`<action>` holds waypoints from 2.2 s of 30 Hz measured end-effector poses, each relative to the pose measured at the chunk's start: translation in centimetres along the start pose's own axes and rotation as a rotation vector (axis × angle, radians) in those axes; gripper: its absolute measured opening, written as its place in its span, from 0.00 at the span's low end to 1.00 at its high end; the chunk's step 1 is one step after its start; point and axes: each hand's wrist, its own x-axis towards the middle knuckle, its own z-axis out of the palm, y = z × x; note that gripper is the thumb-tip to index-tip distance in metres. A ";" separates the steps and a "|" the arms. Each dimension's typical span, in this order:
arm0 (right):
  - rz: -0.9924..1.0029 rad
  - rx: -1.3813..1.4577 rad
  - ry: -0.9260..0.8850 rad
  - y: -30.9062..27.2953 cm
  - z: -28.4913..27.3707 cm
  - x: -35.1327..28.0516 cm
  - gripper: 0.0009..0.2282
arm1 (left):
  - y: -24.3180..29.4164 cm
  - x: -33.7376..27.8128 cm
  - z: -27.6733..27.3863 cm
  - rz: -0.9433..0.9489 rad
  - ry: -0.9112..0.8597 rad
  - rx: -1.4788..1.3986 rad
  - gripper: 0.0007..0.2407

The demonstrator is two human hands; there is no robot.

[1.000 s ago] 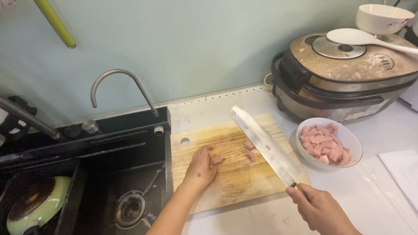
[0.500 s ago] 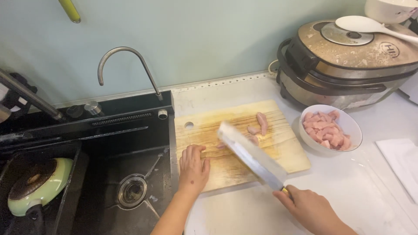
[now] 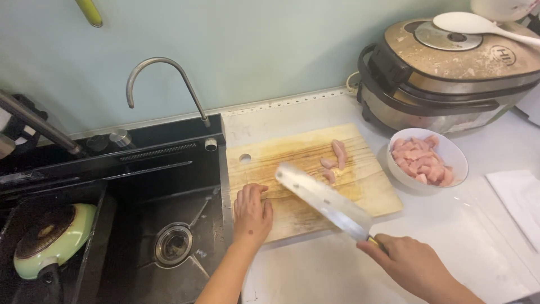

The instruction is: Cutting raw meat into small cubes on a wooden cutting board.

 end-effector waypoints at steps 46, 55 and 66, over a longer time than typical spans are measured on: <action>0.043 0.872 0.019 4.0 -1.7 7.1 0.28 | 2.4 5.3 7.1 0.233 0.006 -0.045 0.16; 0.097 1.050 -0.028 7.3 2.3 9.1 0.26 | 11.7 11.0 7.9 -0.173 -0.379 -0.286 0.14; 0.134 1.165 -0.069 10.5 3.7 9.4 0.25 | 18.2 17.8 6.5 -0.121 -0.470 -0.408 0.14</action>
